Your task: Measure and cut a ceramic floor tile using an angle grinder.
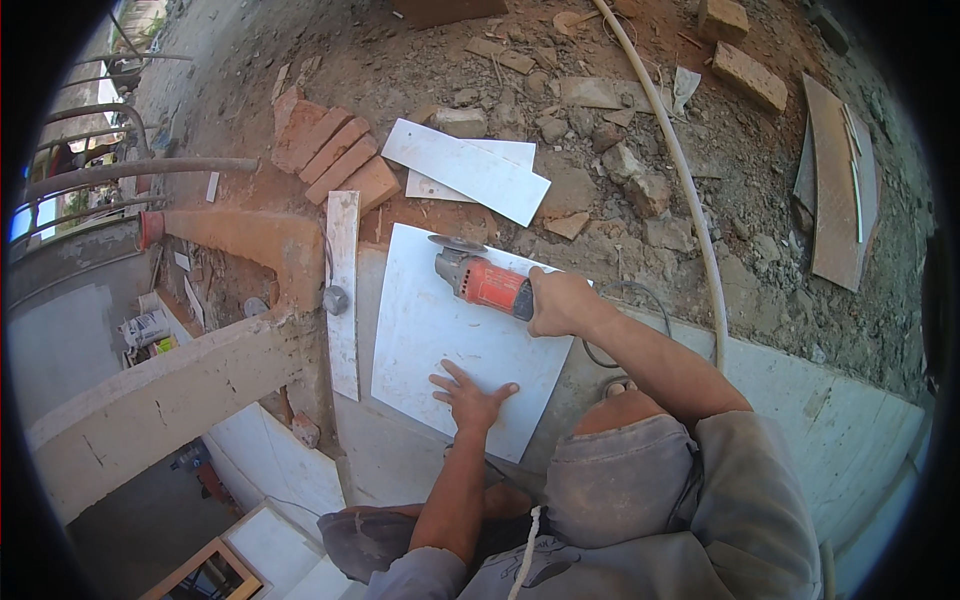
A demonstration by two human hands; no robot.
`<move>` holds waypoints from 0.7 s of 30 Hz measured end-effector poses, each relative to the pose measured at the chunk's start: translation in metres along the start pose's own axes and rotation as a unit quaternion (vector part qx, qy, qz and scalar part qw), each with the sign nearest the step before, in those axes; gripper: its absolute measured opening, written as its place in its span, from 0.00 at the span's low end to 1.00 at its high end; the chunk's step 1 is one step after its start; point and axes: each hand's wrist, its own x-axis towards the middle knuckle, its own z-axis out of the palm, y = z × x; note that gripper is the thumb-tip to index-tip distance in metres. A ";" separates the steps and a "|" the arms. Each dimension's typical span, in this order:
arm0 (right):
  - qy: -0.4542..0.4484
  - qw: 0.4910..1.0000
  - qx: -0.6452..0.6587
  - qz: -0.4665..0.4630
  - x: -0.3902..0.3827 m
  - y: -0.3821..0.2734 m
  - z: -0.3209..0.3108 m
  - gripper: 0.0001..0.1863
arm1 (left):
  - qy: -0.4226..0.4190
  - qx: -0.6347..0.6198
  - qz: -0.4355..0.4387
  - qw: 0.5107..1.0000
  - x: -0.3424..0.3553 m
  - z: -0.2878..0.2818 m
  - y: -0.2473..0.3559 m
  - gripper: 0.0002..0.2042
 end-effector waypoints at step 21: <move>0.004 1.000 0.003 0.005 -0.002 0.005 0.004 0.32 | 0.003 -0.008 0.005 1.000 0.000 0.002 -0.001 0.73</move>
